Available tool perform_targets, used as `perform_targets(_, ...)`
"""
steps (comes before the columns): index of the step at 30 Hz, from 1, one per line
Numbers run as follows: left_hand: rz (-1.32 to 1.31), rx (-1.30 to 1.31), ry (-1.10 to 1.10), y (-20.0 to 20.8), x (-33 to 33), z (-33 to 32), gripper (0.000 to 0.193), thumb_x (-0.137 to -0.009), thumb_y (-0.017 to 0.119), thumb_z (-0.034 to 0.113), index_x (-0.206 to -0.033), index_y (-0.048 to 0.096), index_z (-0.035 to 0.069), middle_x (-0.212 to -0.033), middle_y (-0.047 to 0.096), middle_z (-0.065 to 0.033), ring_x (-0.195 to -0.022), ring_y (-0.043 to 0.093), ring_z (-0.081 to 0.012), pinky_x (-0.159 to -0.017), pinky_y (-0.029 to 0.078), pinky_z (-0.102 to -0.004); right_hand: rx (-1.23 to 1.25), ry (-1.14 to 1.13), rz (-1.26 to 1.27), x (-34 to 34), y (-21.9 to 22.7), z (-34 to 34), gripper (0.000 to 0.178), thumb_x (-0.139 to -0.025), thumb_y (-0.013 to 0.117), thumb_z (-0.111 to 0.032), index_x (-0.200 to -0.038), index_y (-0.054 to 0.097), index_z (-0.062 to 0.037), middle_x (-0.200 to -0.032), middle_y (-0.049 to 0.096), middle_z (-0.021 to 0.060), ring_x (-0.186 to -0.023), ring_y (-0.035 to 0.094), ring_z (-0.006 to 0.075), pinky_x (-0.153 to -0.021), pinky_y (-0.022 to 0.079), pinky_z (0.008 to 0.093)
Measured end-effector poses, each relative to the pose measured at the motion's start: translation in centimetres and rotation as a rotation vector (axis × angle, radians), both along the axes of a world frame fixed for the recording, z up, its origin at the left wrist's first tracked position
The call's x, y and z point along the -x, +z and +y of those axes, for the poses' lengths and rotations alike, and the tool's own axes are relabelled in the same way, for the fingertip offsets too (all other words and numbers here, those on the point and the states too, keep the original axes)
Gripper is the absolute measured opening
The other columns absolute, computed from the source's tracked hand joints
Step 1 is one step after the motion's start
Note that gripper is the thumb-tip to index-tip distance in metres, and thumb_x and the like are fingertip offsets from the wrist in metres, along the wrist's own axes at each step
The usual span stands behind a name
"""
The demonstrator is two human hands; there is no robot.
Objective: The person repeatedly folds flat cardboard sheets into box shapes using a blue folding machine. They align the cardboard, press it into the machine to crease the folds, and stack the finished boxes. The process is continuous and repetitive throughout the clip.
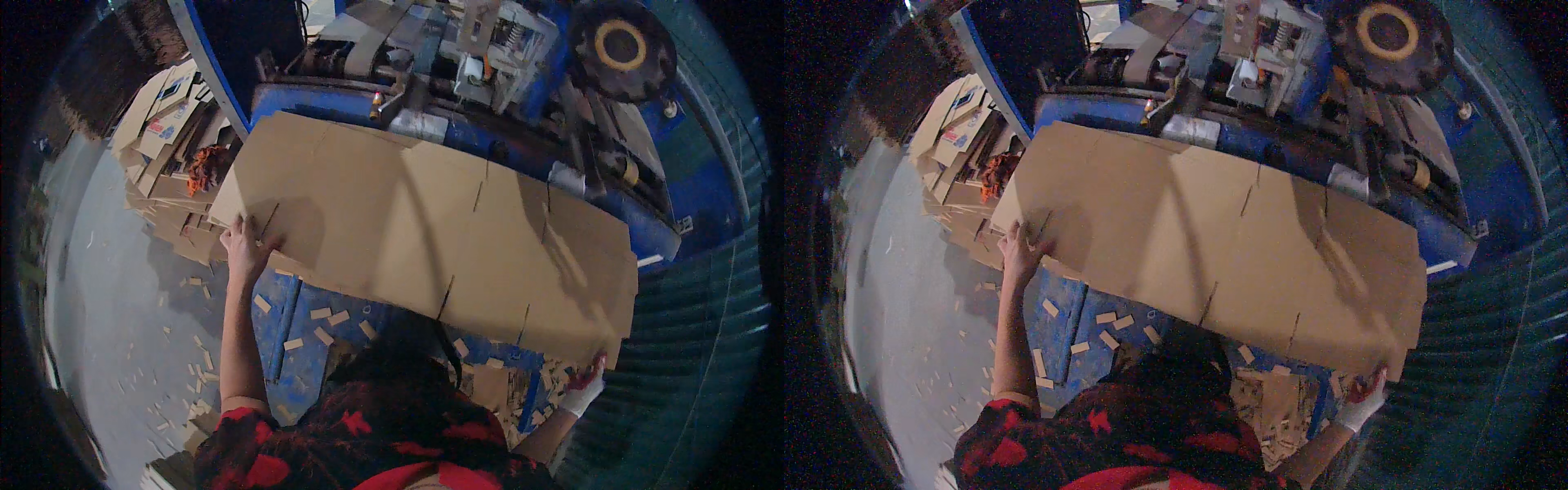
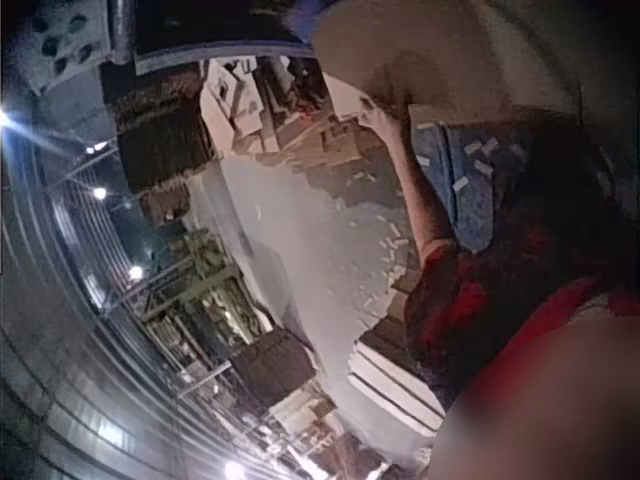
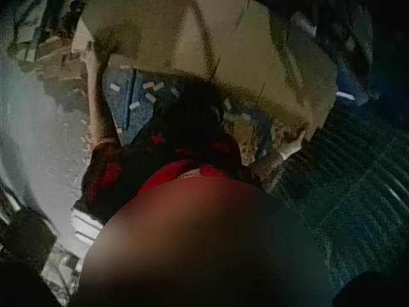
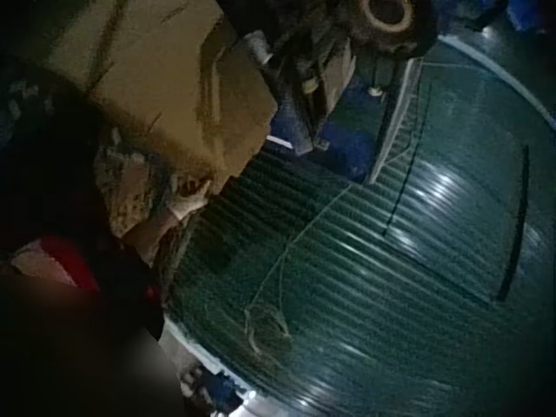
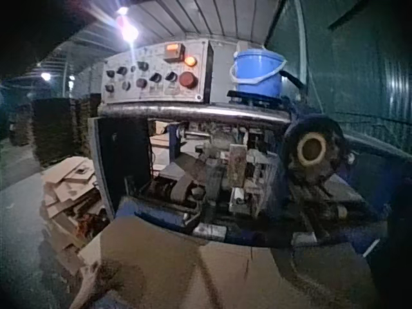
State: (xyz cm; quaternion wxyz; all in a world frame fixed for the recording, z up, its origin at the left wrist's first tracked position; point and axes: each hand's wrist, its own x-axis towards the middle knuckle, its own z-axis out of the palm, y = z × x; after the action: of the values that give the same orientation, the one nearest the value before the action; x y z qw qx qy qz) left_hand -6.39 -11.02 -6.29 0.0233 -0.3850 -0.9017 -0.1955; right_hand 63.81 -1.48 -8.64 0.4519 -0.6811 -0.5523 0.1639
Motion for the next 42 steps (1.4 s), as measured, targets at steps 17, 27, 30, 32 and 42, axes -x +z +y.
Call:
perform_targets(17, 0.063, -0.105, -0.106, -4.3, -1.0, 1.0, 0.074, -0.073, 0.074, 0.047, -0.132, 0.050, 0.008, -0.142, 0.040, -0.0166, -0.128, 0.036, -0.0398, -0.105, 0.025, -0.0552, -0.243, 0.952, -0.748, 23.4, 9.0, 2.1, 0.066, -0.075, 0.072, -0.037, -0.130, 0.048, -0.0093, -0.132, 0.045, 0.0193, -0.120, 0.046, 0.0411, -0.100, 0.034, 0.0549)
perform_targets(27, -1.214, -1.379, 0.392, -1.5, -3.0, -1.7, 0.044, -0.087, 0.065, 0.006, -0.126, 0.044, 0.005, -0.113, 0.054, -0.0108, -0.102, 0.058, -0.0243, -0.087, 0.050, -0.0364, -0.171, 1.015, -1.088, 21.0, 9.9, 3.2, 0.053, -0.074, 0.060, -0.010, -0.127, 0.057, -0.0126, -0.132, 0.050, 0.0212, -0.126, 0.042, 0.0453, -0.098, 0.035, 0.0550)
perform_targets(30, -1.423, -1.402, 0.138, 0.5, -5.0, -1.5, 0.044, -0.089, 0.064, 0.008, -0.127, 0.044, 0.004, -0.112, 0.058, -0.0102, -0.101, 0.059, -0.0233, -0.087, 0.050, -0.0365, -0.190, 1.009, -1.094, 18.5, 10.2, 4.5, 0.055, -0.072, 0.062, -0.010, -0.127, 0.057, -0.0135, -0.133, 0.050, 0.0204, -0.126, 0.042, 0.0441, -0.099, 0.035, 0.0539)
perform_targets(32, -1.087, -1.190, 0.032, 1.7, -7.4, -0.4, 0.032, -0.090, 0.056, -0.001, -0.121, 0.053, 0.000, -0.118, 0.060, -0.0123, -0.108, 0.058, -0.0246, -0.094, 0.046, -0.0365, -0.205, 0.973, -1.121, 17.6, 10.1, 5.7, 0.047, -0.076, 0.059, -0.012, -0.124, 0.058, -0.0129, -0.131, 0.051, 0.0182, -0.123, 0.046, 0.0431, -0.098, 0.038, 0.0536)
perform_targets(42, 0.077, -0.415, -0.822, 4.7, -13.0, 9.1, 0.064, -0.071, 0.065, -0.002, -0.132, 0.052, 0.007, -0.131, 0.055, -0.0150, -0.122, 0.052, -0.0359, -0.102, 0.042, -0.0449, -0.478, 0.751, -1.143, 16.8, 8.9, 15.6, 0.046, -0.078, 0.056, -0.011, -0.121, 0.060, -0.0267, -0.128, 0.051, 0.0084, -0.116, 0.049, 0.0324, -0.101, 0.038, 0.0501)
